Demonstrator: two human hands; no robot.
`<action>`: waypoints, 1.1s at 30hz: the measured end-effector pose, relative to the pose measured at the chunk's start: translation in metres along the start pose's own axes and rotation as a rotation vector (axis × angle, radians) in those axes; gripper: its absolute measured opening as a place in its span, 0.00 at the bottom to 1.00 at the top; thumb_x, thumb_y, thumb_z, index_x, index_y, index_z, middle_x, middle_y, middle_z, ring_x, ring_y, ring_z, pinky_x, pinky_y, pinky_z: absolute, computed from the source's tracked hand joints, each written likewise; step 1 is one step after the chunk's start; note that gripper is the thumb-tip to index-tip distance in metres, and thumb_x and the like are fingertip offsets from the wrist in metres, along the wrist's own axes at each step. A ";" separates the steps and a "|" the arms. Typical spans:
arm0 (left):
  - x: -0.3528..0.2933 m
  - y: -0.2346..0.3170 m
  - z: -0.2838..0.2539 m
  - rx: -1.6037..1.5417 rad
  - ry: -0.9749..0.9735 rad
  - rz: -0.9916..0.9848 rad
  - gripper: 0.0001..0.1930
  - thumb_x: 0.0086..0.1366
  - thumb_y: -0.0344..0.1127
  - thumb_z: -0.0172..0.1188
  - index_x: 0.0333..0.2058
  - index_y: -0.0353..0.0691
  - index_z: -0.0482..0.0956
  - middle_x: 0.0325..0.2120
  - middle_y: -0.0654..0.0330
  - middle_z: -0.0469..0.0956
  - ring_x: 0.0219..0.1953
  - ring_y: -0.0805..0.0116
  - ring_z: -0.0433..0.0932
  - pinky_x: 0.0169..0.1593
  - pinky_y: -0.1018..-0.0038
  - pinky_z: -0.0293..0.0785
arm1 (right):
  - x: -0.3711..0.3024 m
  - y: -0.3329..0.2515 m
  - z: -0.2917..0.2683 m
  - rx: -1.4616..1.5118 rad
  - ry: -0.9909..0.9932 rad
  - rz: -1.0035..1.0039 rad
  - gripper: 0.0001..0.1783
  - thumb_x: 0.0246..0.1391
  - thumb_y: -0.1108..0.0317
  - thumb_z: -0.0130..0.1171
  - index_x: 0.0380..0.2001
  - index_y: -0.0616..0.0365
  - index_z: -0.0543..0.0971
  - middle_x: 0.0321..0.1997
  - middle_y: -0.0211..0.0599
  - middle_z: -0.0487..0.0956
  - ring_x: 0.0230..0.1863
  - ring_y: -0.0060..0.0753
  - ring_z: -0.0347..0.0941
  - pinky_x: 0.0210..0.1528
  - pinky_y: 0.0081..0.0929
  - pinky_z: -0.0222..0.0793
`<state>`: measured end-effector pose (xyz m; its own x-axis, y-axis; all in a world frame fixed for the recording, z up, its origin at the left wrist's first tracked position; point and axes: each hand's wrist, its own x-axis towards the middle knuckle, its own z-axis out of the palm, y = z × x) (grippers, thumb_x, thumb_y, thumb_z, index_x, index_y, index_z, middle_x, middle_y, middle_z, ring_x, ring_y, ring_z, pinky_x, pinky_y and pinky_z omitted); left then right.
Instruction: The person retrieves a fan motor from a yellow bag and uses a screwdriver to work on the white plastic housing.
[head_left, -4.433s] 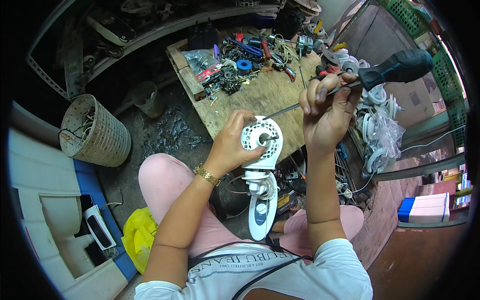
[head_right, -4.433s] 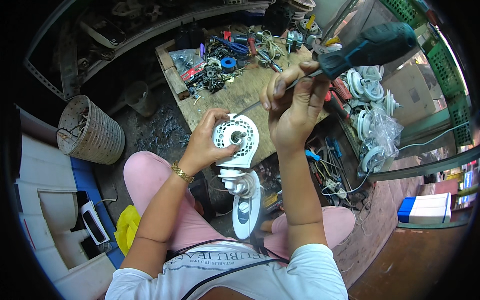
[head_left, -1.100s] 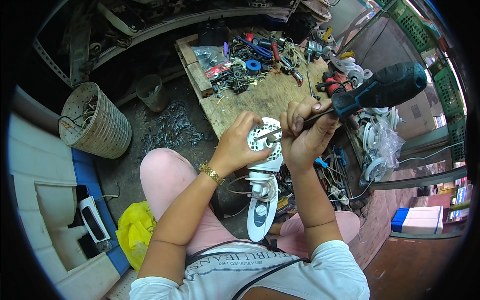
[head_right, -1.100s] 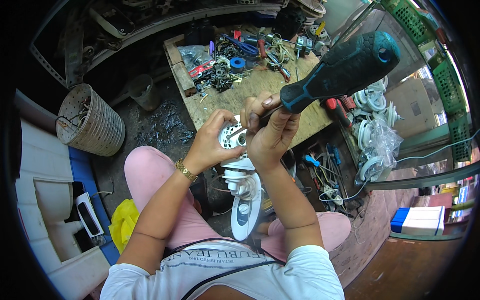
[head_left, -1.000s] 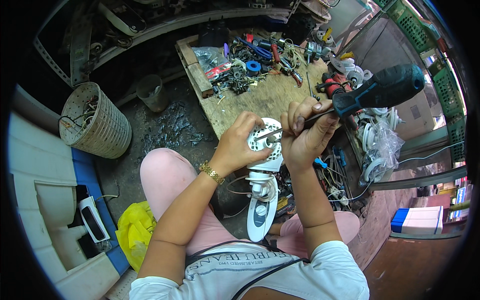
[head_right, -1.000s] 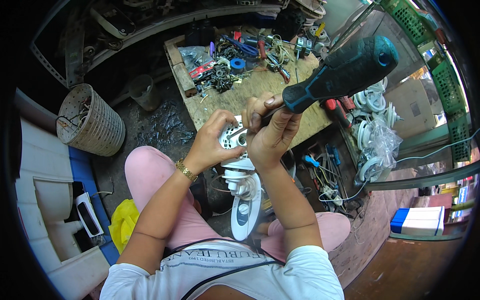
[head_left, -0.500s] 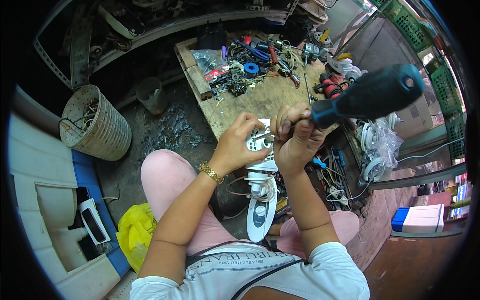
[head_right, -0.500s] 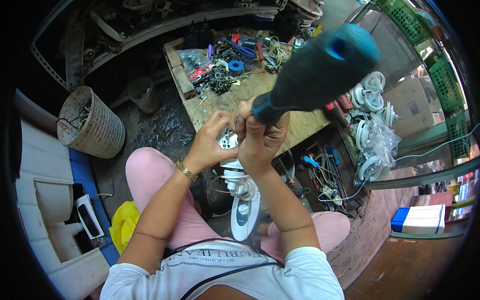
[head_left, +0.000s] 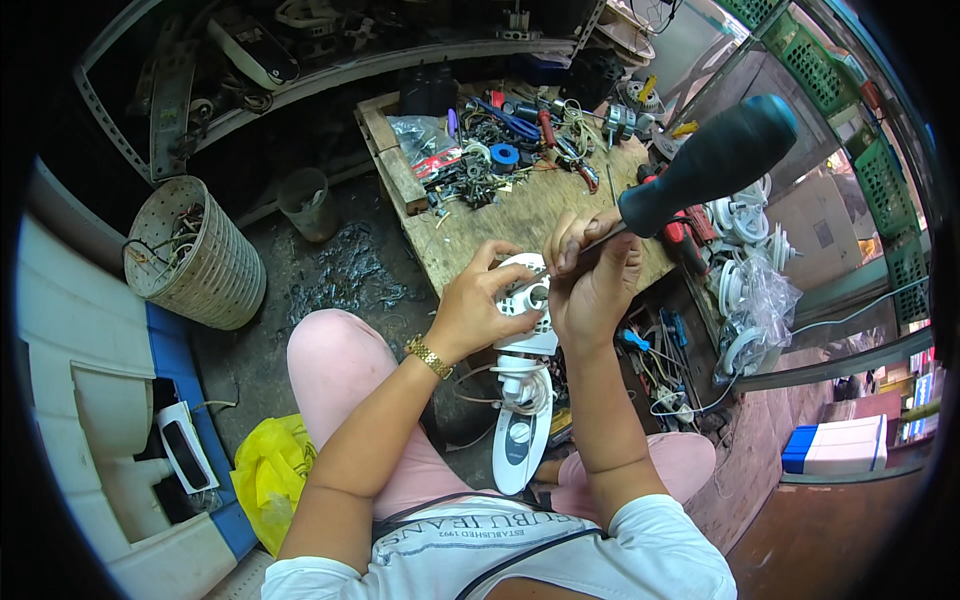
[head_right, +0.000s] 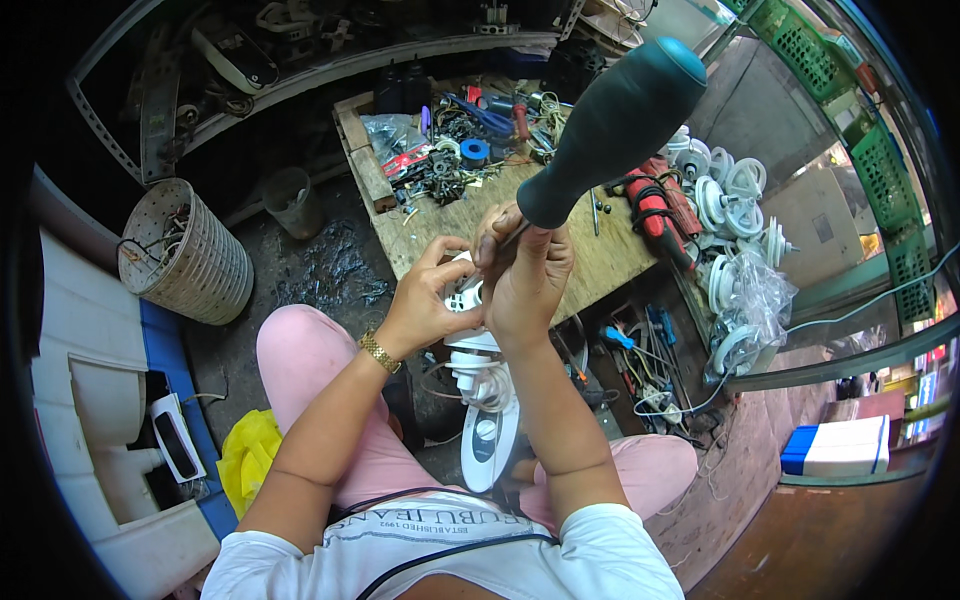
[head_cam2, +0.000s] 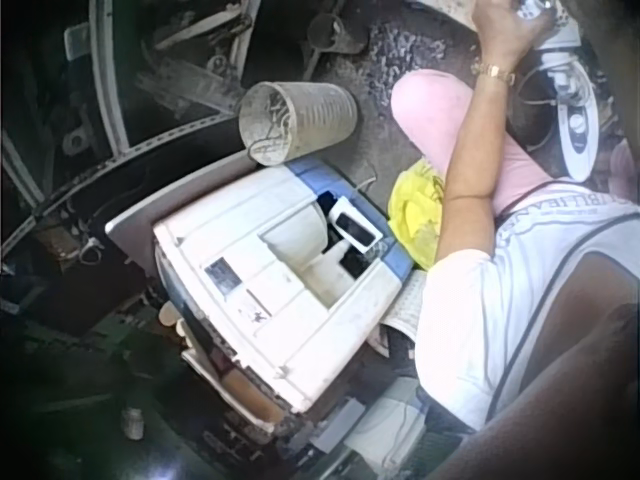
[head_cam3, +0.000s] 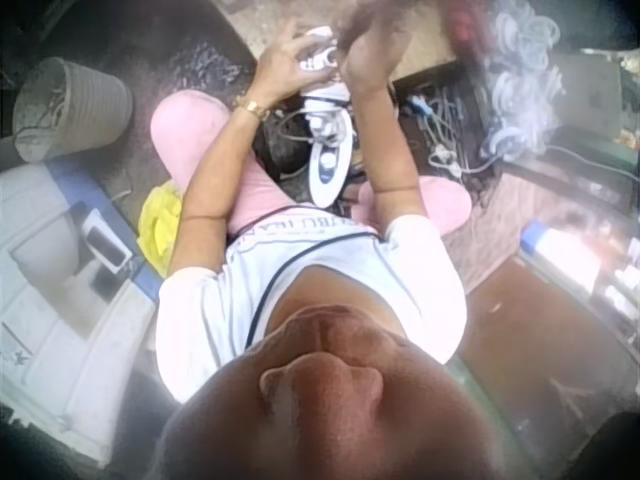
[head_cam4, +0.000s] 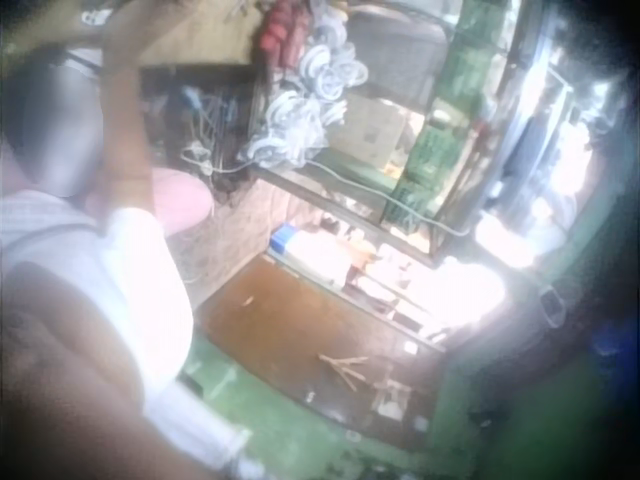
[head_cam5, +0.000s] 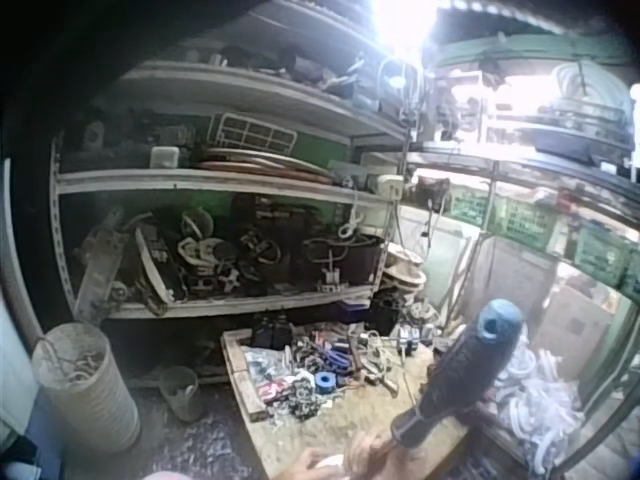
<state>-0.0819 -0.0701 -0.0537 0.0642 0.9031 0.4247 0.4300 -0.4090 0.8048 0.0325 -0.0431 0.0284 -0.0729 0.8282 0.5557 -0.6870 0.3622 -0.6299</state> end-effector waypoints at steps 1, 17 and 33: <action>0.000 0.000 0.000 -0.005 -0.002 -0.006 0.21 0.43 0.43 0.72 0.38 0.46 0.83 0.48 0.58 0.73 0.39 0.59 0.80 0.42 0.68 0.76 | 0.001 -0.002 0.002 0.017 -0.010 0.012 0.19 0.59 0.50 0.58 0.37 0.54 0.69 0.22 0.28 0.66 0.19 0.20 0.59 0.19 0.18 0.53; -0.001 0.000 0.002 -0.012 0.029 0.013 0.20 0.43 0.43 0.72 0.37 0.46 0.83 0.47 0.59 0.73 0.40 0.59 0.79 0.41 0.67 0.76 | 0.001 -0.002 0.003 -0.072 -0.127 -0.025 0.22 0.58 0.44 0.55 0.37 0.52 0.68 0.21 0.27 0.63 0.17 0.18 0.55 0.17 0.16 0.48; -0.004 0.001 -0.001 -0.002 0.008 -0.014 0.19 0.45 0.42 0.72 0.38 0.46 0.83 0.47 0.59 0.74 0.43 0.62 0.80 0.44 0.69 0.77 | 0.001 -0.079 -0.045 -1.058 -0.162 0.355 0.23 0.34 0.67 0.78 0.36 0.58 0.78 0.23 0.16 0.58 0.23 0.10 0.52 0.24 0.16 0.43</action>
<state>-0.0825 -0.0738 -0.0542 0.0506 0.9076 0.4167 0.4288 -0.3966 0.8117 0.1193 -0.0515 0.0541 -0.2880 0.9191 0.2690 0.3442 0.3615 -0.8665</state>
